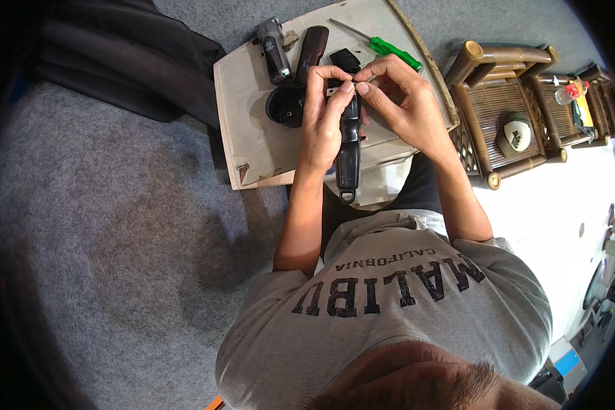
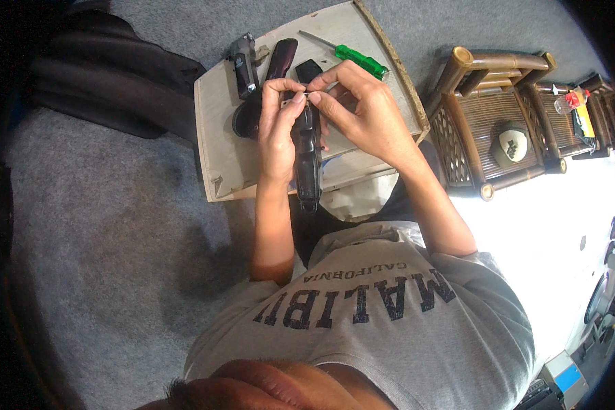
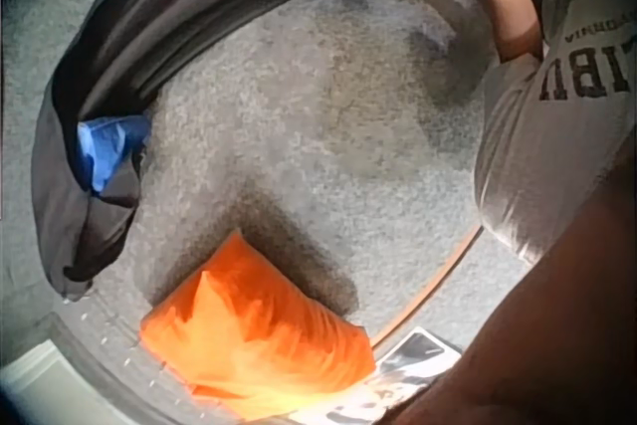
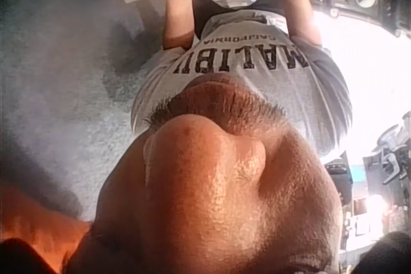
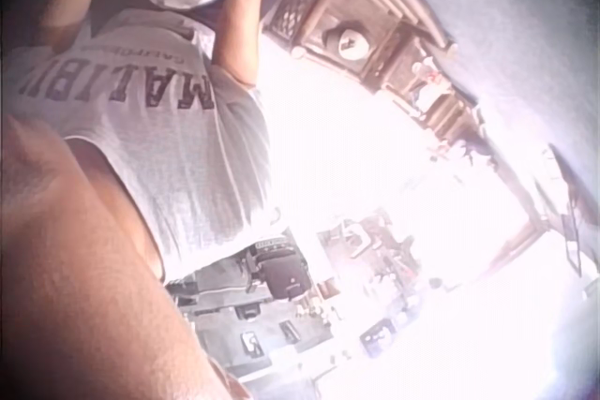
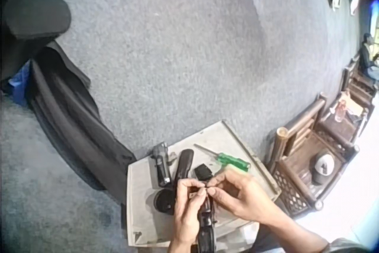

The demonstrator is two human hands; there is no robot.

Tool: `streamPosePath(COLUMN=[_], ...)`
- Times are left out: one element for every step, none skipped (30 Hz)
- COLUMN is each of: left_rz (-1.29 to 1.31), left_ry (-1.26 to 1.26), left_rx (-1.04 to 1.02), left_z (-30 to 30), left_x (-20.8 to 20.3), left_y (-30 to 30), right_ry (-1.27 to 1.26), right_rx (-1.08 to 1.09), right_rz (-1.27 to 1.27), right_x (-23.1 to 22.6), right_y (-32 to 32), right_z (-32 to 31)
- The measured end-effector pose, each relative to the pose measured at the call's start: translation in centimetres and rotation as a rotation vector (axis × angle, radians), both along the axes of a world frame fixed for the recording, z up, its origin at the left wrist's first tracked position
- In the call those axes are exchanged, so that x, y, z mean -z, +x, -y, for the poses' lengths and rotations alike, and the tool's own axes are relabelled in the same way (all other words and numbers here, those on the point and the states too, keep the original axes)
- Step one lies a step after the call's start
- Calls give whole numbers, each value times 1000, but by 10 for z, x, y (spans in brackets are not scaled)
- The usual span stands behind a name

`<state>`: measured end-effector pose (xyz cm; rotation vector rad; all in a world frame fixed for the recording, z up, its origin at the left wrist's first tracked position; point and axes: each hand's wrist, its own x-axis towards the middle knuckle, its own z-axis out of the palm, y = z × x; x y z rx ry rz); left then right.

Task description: The person uses a screwdriver to remove and replace screws on a hair clipper, handling small parts and placing them in a black container on a table.

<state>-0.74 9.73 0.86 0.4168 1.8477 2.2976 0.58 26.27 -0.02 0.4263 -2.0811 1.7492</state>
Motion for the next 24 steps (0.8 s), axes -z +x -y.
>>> streamPosePath(left_rz=[2,-4,-11,-9,-11,-12,-11,-7,-4,-4,-7,-10,-10,-10,-10,-10,-18,-27,-27,-22,-17,-17,-18,-18], left_ry=[0,-24,-49,-48,-48,-49,-49,-46,-43,-44,-32,-19,-20,-8,4,3,8,12,12,6,1,1,5,10], left_rx=[-1,6,13,13,7,1,2,-11,-24,-23,-37,-52,-51,-60,-69,-68,-61,-54,-55,-53,-52,-51,-47,-42], left_z=[1,2,2,2,2,1,1,1,0,0,0,0,-1,-1,-2,-2,-1,0,0,0,0,0,0,0], left_x=[0,1,1,2,2,2,2,1,0,0,0,0,0,0,1,1,3,3,4,4,4,4,4,4], left_y=[0,-1,-2,-2,-2,-2,-1,-1,-1,-1,0,0,0,0,0,0,-1,-2,-2,-2,-2,-3,-3,-3], right_ry=[-2,-2,14,30,29,12,-5,-6,-23,-41,-42,-45,-48,-49,-27,-5,-6,12,31,31,20,8,8,19], right_rx=[-5,-5,8,21,20,13,5,6,-3,-13,-12,-27,-42,-40,-25,-11,-11,0,11,11,13,15,15,12], right_rz=[9,10,-30,-70,-69,-60,-51,-51,-33,-14,-15,-6,3,2,-17,-36,-36,-45,-53,-54,-54,-54,-55,-57], right_x=[0,1,4,6,7,8,8,8,7,6,3,-1,-2,-1,0,1,1,1,1,2,4,5,4,4], right_y=[0,-1,-3,-4,-4,-4,-3,-3,-2,-1,0,2,2,2,1,1,1,1,1,1,0,0,0,1], right_z=[0,0,-1,-1,-1,0,0,0,1,1,1,1,1,1,1,0,0,0,0,0,0,0,0,0])
